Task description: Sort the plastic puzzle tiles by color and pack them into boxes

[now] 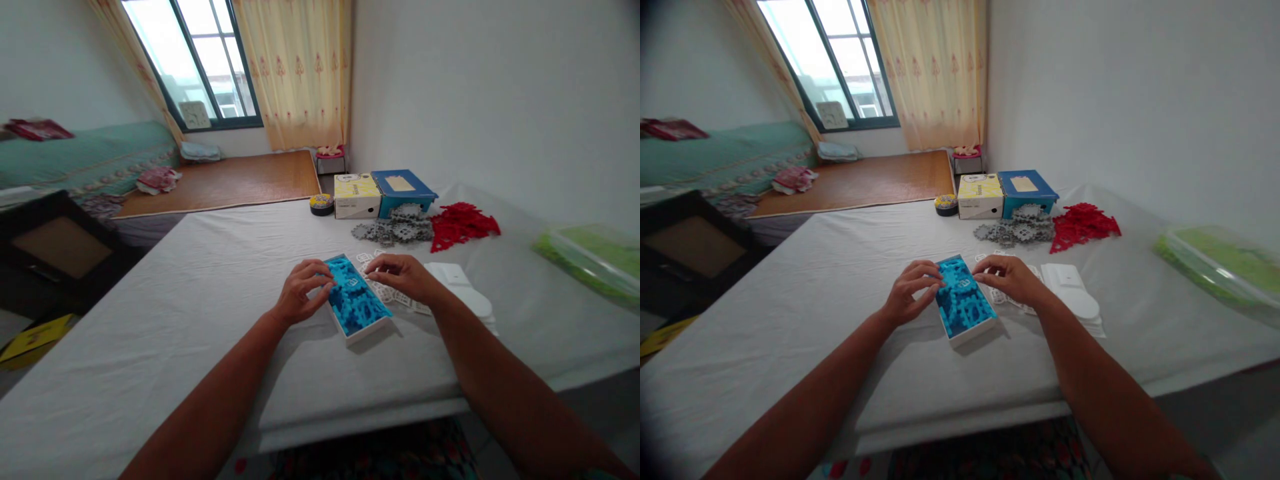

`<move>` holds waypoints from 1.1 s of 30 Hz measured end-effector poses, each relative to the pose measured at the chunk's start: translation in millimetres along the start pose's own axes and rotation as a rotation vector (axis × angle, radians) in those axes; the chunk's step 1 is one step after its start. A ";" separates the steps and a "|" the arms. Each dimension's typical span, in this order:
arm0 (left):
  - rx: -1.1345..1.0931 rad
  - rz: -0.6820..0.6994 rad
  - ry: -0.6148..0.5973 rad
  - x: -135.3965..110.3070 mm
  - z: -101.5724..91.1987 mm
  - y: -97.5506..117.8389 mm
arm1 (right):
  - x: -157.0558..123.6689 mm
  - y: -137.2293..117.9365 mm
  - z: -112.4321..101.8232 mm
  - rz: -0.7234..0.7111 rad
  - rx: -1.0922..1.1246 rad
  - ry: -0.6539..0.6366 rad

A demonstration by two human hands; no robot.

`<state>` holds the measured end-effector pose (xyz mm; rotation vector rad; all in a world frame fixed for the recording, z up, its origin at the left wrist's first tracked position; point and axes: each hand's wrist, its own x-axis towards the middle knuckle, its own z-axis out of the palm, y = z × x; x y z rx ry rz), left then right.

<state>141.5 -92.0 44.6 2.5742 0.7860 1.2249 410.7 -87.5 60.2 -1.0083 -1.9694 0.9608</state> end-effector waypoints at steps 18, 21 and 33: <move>-0.019 -0.033 -0.016 0.2 4.3 -1.2 | -11.6 -9.2 -9.9 -0.034 0.004 -0.385; -0.070 0.020 -0.059 1.2 9.0 5.0 | -8.5 -7.6 14.5 -0.092 -0.097 -0.230; -0.050 0.021 -0.089 3.9 11.4 11.6 | -32.7 3.8 -31.5 0.033 -0.303 0.387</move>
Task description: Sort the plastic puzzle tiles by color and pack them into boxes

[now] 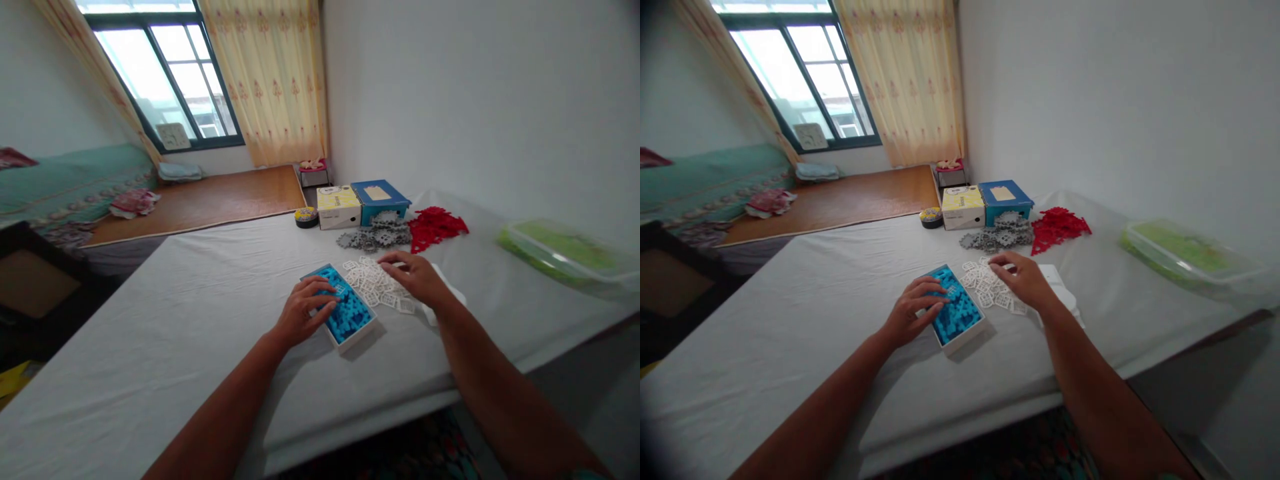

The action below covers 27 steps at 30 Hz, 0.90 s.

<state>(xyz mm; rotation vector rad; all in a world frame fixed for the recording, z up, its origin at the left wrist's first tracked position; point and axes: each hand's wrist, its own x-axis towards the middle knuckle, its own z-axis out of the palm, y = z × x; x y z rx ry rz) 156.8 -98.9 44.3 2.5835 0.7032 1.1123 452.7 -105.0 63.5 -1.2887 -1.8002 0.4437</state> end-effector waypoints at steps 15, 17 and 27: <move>-0.132 -0.060 0.188 0.0 2.2 0.3 | -82.0 68.2 -60.4 -0.014 -0.653 0.153; -0.113 -0.200 0.372 -1.3 -1.9 -9.9 | -74.3 41.8 -60.6 -0.042 -0.622 0.240; -0.088 -0.491 0.522 -13.7 -6.8 -51.8 | -32.5 -94.8 38.6 -0.429 -0.193 -0.066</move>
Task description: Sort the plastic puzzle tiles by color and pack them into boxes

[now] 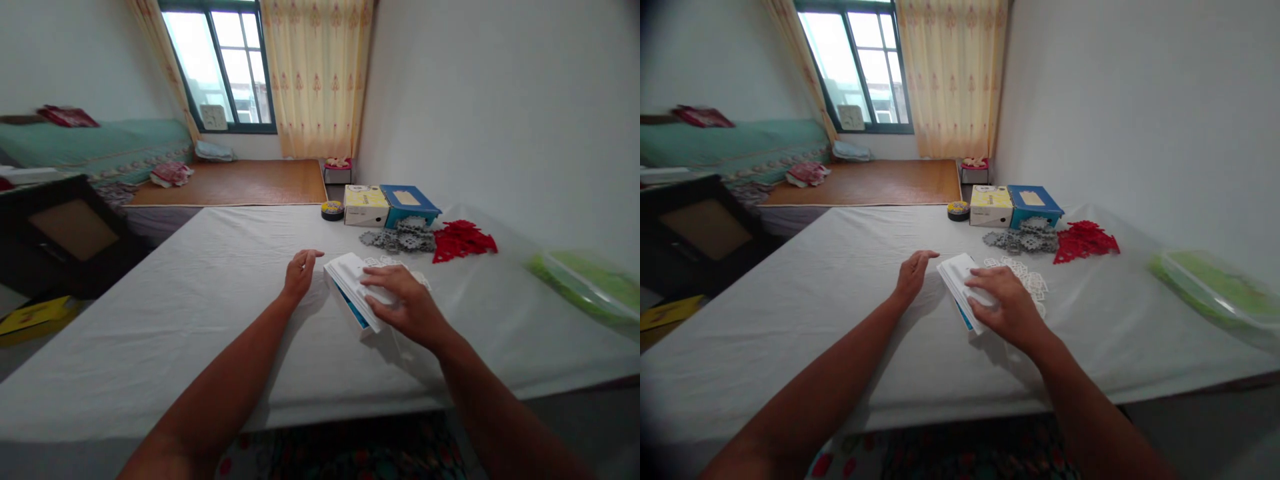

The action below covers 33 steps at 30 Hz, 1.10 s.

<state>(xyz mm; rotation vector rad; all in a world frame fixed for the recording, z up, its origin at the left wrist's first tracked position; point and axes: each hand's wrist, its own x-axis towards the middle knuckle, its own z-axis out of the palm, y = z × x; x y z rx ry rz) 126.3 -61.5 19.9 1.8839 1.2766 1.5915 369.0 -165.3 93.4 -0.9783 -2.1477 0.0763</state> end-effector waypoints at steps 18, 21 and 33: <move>0.026 0.064 -0.060 -3.1 3.4 0.6 | 5.4 13.6 31.3 0.083 -0.044 -0.109; 0.025 0.055 -0.071 -3.5 3.6 2.4 | 5.1 17.6 34.2 0.087 -0.035 -0.134; 0.010 0.049 -0.062 -1.2 0.9 5.5 | -36.8 10.5 33.7 0.346 0.025 -0.020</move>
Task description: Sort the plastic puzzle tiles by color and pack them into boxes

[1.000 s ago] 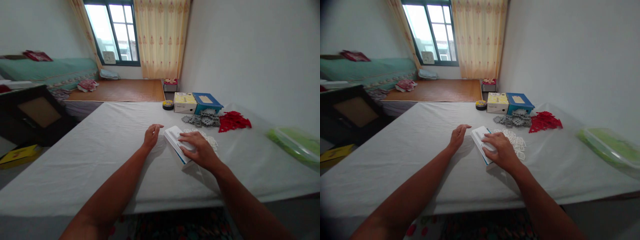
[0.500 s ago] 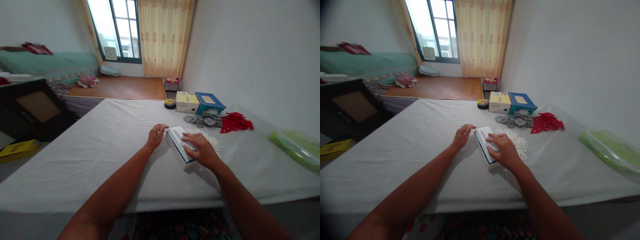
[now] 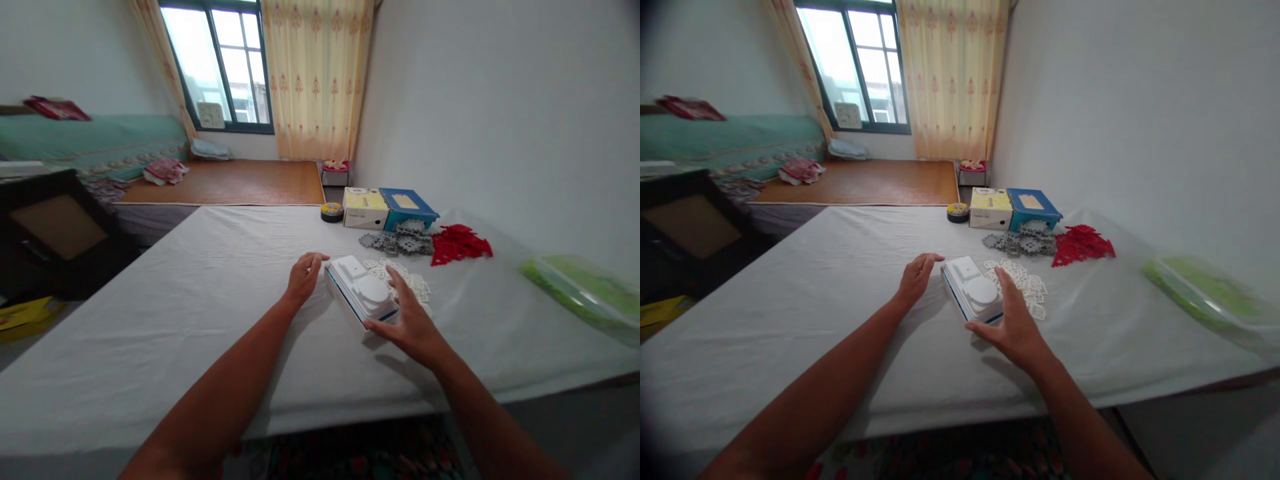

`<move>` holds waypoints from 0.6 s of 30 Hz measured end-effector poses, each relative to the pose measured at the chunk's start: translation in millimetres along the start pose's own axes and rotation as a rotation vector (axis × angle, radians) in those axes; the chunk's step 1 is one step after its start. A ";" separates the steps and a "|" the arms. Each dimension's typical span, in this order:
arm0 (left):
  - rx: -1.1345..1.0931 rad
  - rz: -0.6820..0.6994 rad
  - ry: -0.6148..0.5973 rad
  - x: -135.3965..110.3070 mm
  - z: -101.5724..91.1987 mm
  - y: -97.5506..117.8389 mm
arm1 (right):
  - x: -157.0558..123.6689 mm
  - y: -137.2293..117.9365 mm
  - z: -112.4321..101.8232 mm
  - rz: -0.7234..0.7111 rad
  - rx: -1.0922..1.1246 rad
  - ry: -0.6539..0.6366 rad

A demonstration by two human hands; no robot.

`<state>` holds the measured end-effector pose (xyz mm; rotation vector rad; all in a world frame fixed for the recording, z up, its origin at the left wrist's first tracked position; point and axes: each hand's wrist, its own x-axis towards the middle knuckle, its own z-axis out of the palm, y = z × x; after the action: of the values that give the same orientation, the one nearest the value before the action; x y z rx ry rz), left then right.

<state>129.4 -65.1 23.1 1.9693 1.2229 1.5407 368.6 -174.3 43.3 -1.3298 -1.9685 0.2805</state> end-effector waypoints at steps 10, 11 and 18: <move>0.010 -0.018 -0.014 2.0 -3.4 -0.7 | -13.4 -10.5 33.5 0.020 -0.048 0.140; 0.014 -0.029 -0.017 2.4 -4.0 -1.4 | -13.2 -10.9 32.4 0.014 -0.046 0.149; 0.027 -0.099 -0.053 4.8 -6.5 -13.6 | -19.3 -6.7 34.1 -0.005 -0.012 0.194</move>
<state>118.1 -55.0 18.4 1.9230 1.3050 1.4222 344.7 -186.9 14.1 -1.3083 -1.8137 0.1319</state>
